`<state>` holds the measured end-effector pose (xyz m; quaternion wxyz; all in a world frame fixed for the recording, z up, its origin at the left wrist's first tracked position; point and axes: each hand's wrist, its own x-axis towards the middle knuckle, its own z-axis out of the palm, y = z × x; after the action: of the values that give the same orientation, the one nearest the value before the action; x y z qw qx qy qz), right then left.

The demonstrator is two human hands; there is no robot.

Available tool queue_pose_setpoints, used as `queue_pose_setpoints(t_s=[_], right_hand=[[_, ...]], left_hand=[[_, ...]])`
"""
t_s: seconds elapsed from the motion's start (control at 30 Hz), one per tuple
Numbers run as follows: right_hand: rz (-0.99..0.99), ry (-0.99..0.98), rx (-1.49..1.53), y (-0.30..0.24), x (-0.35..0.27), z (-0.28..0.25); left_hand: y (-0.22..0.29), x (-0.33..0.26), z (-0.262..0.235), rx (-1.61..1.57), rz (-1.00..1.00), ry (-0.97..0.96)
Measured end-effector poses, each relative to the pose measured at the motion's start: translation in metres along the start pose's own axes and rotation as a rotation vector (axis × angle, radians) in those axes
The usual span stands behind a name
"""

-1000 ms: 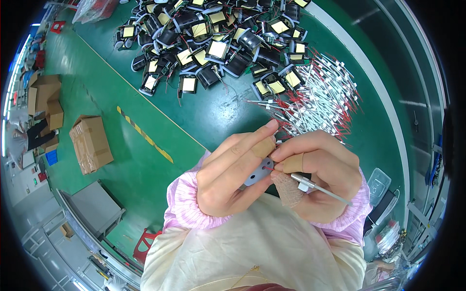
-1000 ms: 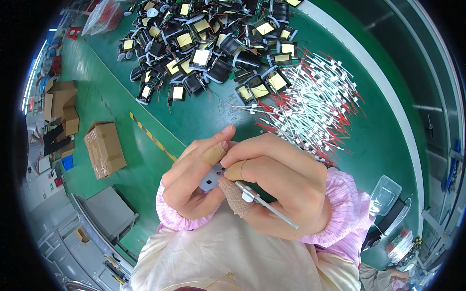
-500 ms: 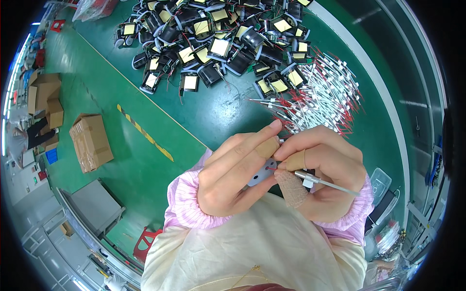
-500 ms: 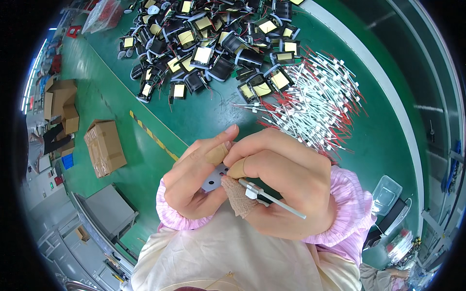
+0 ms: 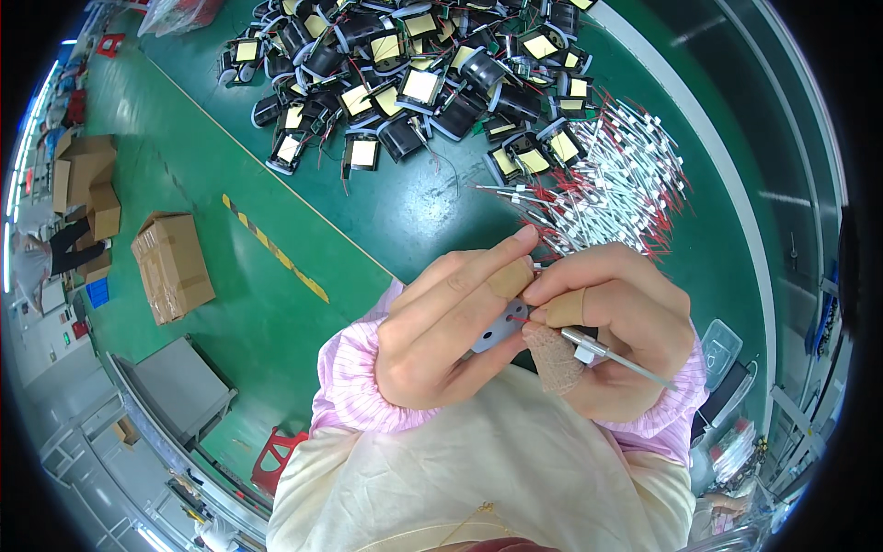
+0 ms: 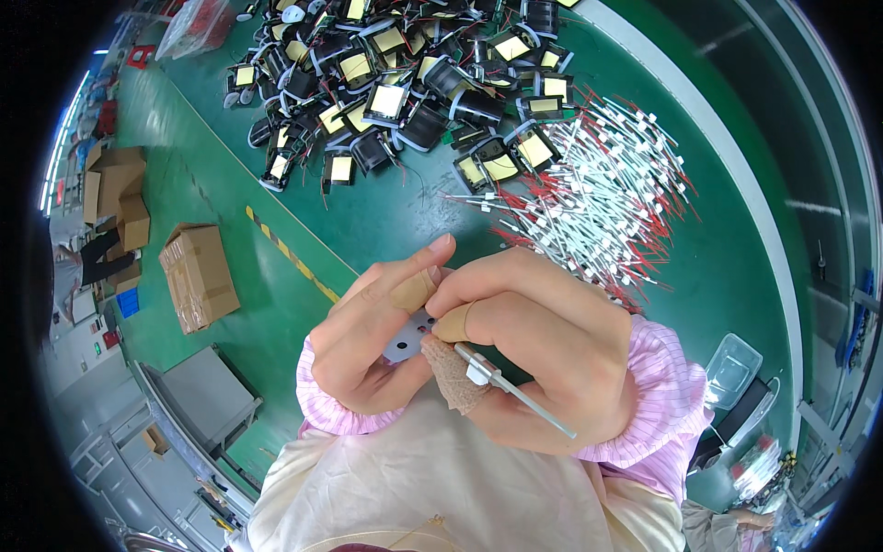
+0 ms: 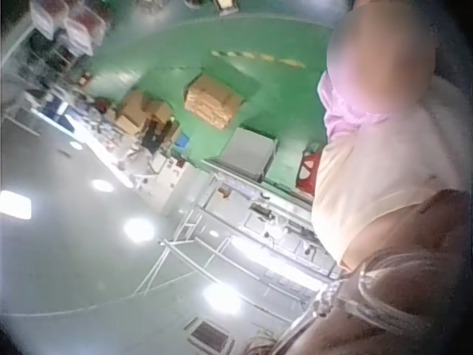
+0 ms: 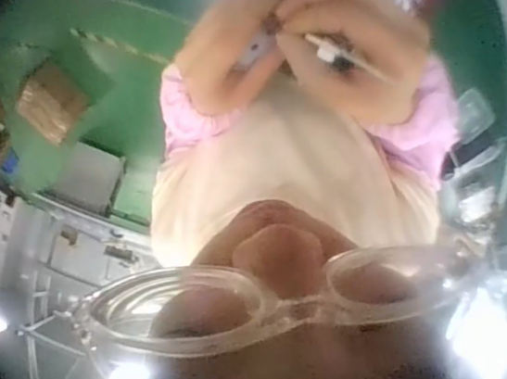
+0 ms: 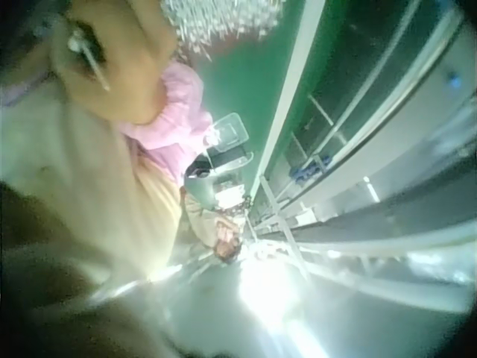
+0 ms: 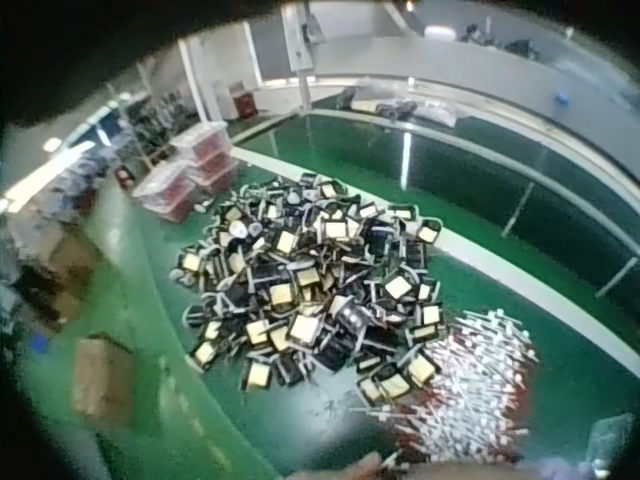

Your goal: The person repeatedly picks up small grey electronic components and red wires from a table. Using a small metal tool, they insert the wires into the components and secure them. The completed units are placed back onto the table among a large pile of similar items.

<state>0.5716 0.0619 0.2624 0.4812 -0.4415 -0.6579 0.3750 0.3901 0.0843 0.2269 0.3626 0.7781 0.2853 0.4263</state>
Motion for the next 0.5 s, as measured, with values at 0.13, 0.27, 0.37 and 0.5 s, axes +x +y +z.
queue_pose_setpoints(t_s=[0.13,0.27,0.37,0.5], right_hand=[[0.006,0.03,0.02,0.002,-0.002,0.0025],[0.015,0.008,-0.001,-0.0005,-0.0005,0.0009],[0.0,-0.002,-0.01,0.0004,0.0011,0.0004],[0.005,0.007,-0.016,-0.0001,0.0018,0.0002]], left_hand=[[-0.001,0.0001,0.0001,-0.005,0.003,0.002],[-0.0044,0.0,0.002,0.007,0.038,0.021],[-0.0038,-0.0008,0.0014,0.018,0.028,0.014],[-0.0018,0.0006,-0.0002,0.019,0.015,-0.007]])
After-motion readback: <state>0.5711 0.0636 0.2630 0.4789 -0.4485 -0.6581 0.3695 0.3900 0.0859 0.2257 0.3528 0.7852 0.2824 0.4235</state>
